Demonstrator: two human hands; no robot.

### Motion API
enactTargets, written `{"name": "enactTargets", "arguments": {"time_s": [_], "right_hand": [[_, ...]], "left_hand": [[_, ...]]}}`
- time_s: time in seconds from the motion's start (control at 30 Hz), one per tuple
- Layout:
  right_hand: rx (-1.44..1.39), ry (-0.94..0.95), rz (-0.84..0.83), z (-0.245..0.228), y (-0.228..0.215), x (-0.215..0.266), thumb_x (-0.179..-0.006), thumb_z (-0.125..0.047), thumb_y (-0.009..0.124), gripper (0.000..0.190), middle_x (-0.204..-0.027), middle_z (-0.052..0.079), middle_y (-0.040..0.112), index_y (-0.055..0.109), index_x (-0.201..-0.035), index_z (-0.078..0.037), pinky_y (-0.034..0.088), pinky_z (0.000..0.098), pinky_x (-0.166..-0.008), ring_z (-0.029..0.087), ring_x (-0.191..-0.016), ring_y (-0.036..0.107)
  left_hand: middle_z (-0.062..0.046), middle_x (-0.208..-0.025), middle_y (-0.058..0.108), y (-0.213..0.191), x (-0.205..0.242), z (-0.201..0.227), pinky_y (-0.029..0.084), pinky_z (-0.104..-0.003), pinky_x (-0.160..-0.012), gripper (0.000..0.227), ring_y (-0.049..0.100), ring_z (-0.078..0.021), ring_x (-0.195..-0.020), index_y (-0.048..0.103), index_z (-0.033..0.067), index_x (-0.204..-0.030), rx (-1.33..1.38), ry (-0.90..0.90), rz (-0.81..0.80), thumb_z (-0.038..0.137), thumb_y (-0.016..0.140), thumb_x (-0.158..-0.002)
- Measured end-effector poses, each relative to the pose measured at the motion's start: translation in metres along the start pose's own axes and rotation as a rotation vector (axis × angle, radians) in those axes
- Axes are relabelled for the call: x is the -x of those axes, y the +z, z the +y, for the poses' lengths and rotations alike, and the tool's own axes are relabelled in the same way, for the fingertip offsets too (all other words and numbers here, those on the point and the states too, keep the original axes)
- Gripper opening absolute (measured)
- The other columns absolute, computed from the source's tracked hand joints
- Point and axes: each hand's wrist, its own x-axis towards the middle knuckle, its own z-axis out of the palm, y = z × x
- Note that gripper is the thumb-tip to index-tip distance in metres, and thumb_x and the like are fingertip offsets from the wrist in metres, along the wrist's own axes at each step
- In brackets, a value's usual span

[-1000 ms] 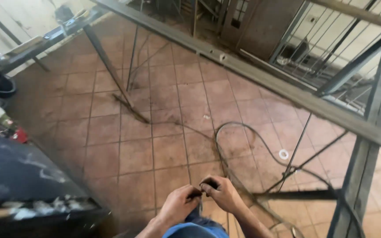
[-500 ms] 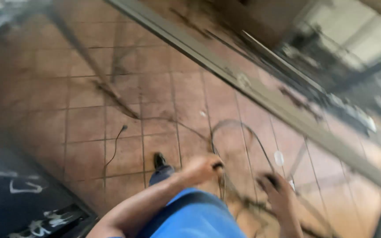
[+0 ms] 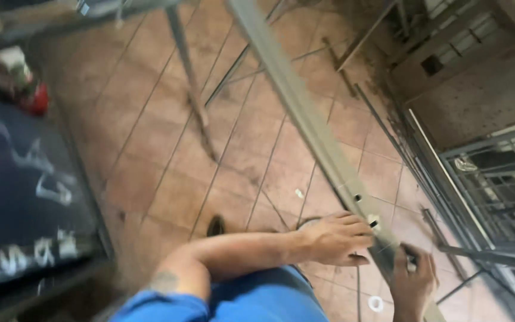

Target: Measuring, marking, and fitting a lock mechanism into a metal frame

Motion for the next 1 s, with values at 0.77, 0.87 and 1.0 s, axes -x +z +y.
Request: {"name": "enactTargets", "arguments": {"time_s": [0.77,0.87,1.0], "right_hand": [[0.153,0.133,-0.039,0.005,0.040,-0.021,-0.093,-0.041,0.076,0.033,-0.091,0.001,0.073,0.070,-0.115,-0.018,0.055,0.0417,-0.083,0.024,-0.091,0.072],[0.180,0.288,-0.095,-0.006,0.038,-0.020,-0.097,-0.043,0.071,0.033,-0.094,0.002,0.075,0.068,-0.121,-0.020,0.055,0.0437,-0.086,0.026,-0.094,0.072],[0.065,0.511,-0.139,-0.015,0.043,-0.019,-0.102,-0.047,0.063,0.039,-0.108,0.017,0.074,0.065,-0.122,-0.014,0.051,0.0547,-0.094,0.040,-0.107,0.069]], "left_hand": [[-0.009,-0.102,0.068,-0.068,-0.069,-0.223,0.043,-0.051,-0.097,0.052,0.064,-0.0330,-0.103,0.069,0.0151,-0.123,-0.416,-0.106,-0.293,0.058,0.068,-0.092],[-0.007,-0.089,0.070,-0.080,-0.080,-0.212,0.044,-0.048,-0.091,0.043,0.067,-0.0302,-0.093,0.071,0.0174,-0.105,-0.339,-0.146,-0.335,0.058,0.065,-0.094],[-0.019,-0.119,0.068,-0.052,-0.057,-0.216,0.012,-0.073,-0.114,0.049,0.052,-0.0427,-0.124,0.071,0.0113,-0.116,-0.237,-0.436,-0.577,0.055,0.056,-0.099]]}}
